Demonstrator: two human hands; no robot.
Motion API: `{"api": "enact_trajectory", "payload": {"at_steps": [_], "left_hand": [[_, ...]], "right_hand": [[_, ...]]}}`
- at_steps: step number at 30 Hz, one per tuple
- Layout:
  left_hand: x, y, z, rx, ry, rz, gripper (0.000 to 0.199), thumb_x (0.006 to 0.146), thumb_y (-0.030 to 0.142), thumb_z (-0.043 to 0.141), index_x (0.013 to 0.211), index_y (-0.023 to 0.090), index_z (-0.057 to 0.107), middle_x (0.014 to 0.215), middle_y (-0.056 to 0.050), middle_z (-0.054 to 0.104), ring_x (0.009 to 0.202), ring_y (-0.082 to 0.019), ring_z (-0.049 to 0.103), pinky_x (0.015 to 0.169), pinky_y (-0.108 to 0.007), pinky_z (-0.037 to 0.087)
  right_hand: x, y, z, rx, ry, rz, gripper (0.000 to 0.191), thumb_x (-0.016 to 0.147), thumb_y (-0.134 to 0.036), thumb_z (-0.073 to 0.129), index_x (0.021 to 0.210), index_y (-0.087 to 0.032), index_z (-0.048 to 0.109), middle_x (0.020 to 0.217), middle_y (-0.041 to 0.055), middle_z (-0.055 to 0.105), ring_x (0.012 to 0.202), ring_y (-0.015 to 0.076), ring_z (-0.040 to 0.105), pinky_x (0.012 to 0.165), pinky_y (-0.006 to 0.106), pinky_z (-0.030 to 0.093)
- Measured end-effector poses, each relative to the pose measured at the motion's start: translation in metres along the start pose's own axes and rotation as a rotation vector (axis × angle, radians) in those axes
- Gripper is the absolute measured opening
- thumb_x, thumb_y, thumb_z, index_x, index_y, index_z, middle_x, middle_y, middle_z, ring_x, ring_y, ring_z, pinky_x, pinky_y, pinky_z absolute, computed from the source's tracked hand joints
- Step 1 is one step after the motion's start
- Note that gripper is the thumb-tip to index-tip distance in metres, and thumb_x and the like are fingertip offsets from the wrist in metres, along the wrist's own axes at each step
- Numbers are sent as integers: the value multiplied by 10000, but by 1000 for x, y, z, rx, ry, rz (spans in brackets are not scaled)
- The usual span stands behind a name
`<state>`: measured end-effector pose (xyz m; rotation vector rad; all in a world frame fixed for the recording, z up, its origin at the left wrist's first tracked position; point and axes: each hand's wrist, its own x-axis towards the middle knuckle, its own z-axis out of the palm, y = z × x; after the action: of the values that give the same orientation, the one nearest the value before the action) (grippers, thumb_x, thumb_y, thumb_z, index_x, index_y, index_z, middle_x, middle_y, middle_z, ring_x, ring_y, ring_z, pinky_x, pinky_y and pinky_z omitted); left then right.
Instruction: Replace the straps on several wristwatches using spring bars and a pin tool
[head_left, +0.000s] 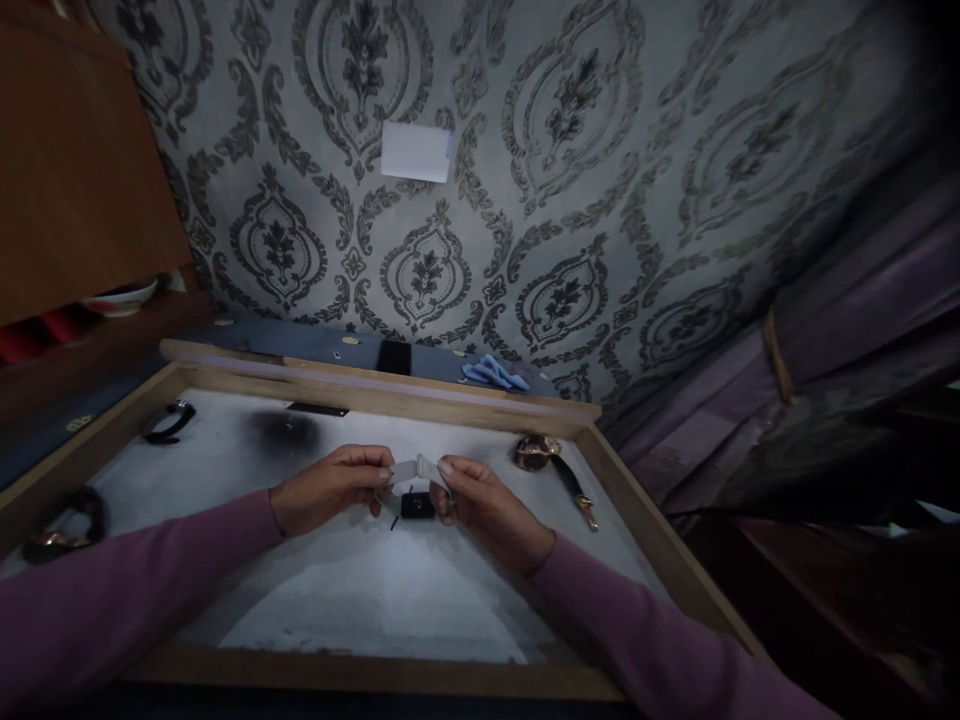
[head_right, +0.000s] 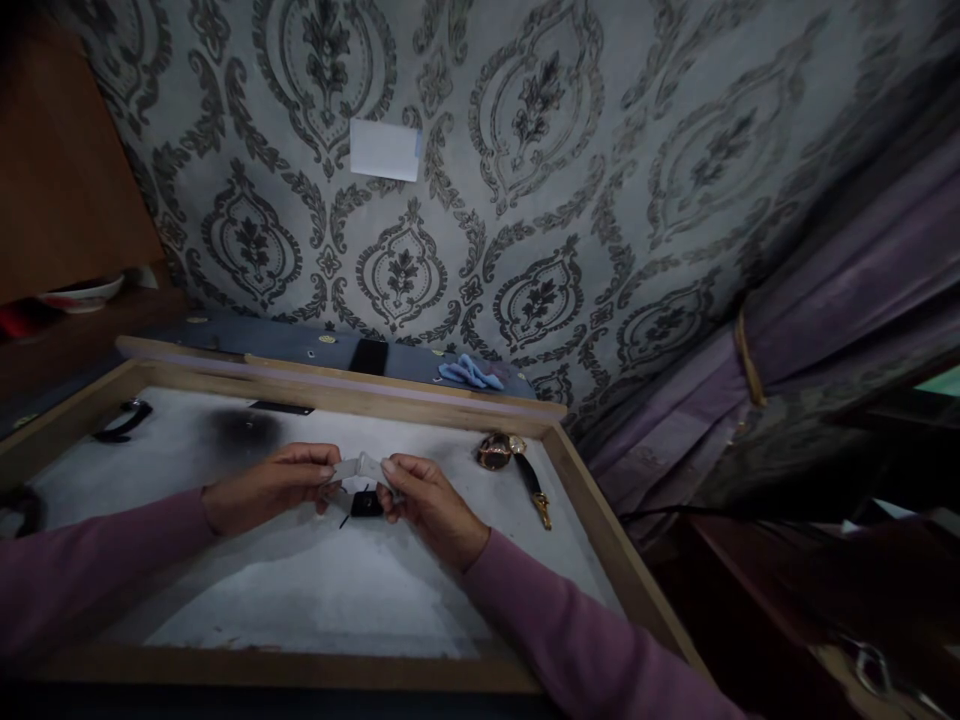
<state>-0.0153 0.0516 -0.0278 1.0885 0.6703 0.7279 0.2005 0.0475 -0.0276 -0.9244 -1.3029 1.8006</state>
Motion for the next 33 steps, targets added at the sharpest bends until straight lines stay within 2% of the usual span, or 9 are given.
{"api": "enact_trajectory", "payload": {"at_steps": [5, 9, 12, 14, 16, 20, 24, 29, 33], "left_hand": [[-2, 2, 2, 49, -48, 10, 311, 736, 421, 730, 724, 156, 568, 704, -5, 522, 679, -134, 476, 642, -254, 405], [-5, 4, 6, 197, -106, 41, 302, 793, 440, 683, 752, 157, 585, 717, -6, 523, 704, -145, 488, 685, -272, 421], [-8, 4, 10, 227, -138, 80, 276, 819, 421, 658, 898, 167, 582, 817, -21, 558, 766, -157, 515, 739, -293, 426], [-9, 4, 12, 210, -143, 105, 314, 810, 384, 671, 1023, 192, 542, 889, -21, 558, 797, -157, 514, 734, -284, 415], [-9, 4, 13, 231, -150, 124, 335, 797, 348, 682, 1050, 199, 522, 910, -16, 548, 804, -153, 504, 714, -270, 401], [-7, 1, 12, 346, -77, 156, 237, 802, 344, 663, 908, 169, 543, 849, -12, 545, 776, -152, 501, 694, -265, 391], [-7, 1, 11, 454, -1, 171, 201, 825, 340, 615, 915, 170, 557, 850, -19, 573, 765, -162, 527, 681, -274, 411], [-11, 5, 18, 718, 51, 215, 127, 817, 240, 570, 923, 171, 588, 866, -24, 603, 789, -174, 552, 702, -290, 426], [-12, 5, 20, 786, 73, 232, 125, 802, 208, 562, 920, 173, 581, 856, -17, 614, 765, -163, 554, 670, -276, 424]], "right_hand": [[0, 3, -1, -121, -34, 8, 455, 745, -567, 710, 612, -162, 552, 572, -28, 517, 507, 86, 418, 516, 225, 326], [-1, 3, -2, -289, -65, -43, 481, 749, -605, 682, 600, -167, 549, 543, -36, 498, 479, 80, 377, 487, 228, 281], [-1, 3, -1, -362, -51, -91, 491, 757, -616, 665, 596, -171, 534, 522, -44, 469, 469, 77, 339, 465, 230, 236], [-1, 3, 1, -408, -17, -132, 445, 772, -589, 666, 655, -179, 536, 543, -45, 485, 477, 80, 347, 457, 226, 232], [-1, 2, 3, -408, 7, -143, 386, 772, -544, 692, 752, -192, 535, 575, -47, 517, 491, 84, 374, 461, 217, 248], [-4, 0, 4, -299, -13, -134, 377, 788, -532, 682, 826, -208, 493, 644, -43, 548, 533, 91, 433, 482, 202, 314], [-5, -3, 4, -275, -74, -126, 379, 819, -551, 636, 787, -179, 570, 735, 3, 550, 686, 135, 522, 588, 239, 436], [-5, -5, 6, -332, -55, -132, 440, 789, -602, 639, 717, -168, 623, 753, 21, 563, 698, 147, 522, 606, 259, 453], [-4, -3, 6, -324, -14, -126, 333, 804, -490, 670, 720, -168, 672, 739, 22, 597, 706, 150, 539, 620, 254, 454]]}}
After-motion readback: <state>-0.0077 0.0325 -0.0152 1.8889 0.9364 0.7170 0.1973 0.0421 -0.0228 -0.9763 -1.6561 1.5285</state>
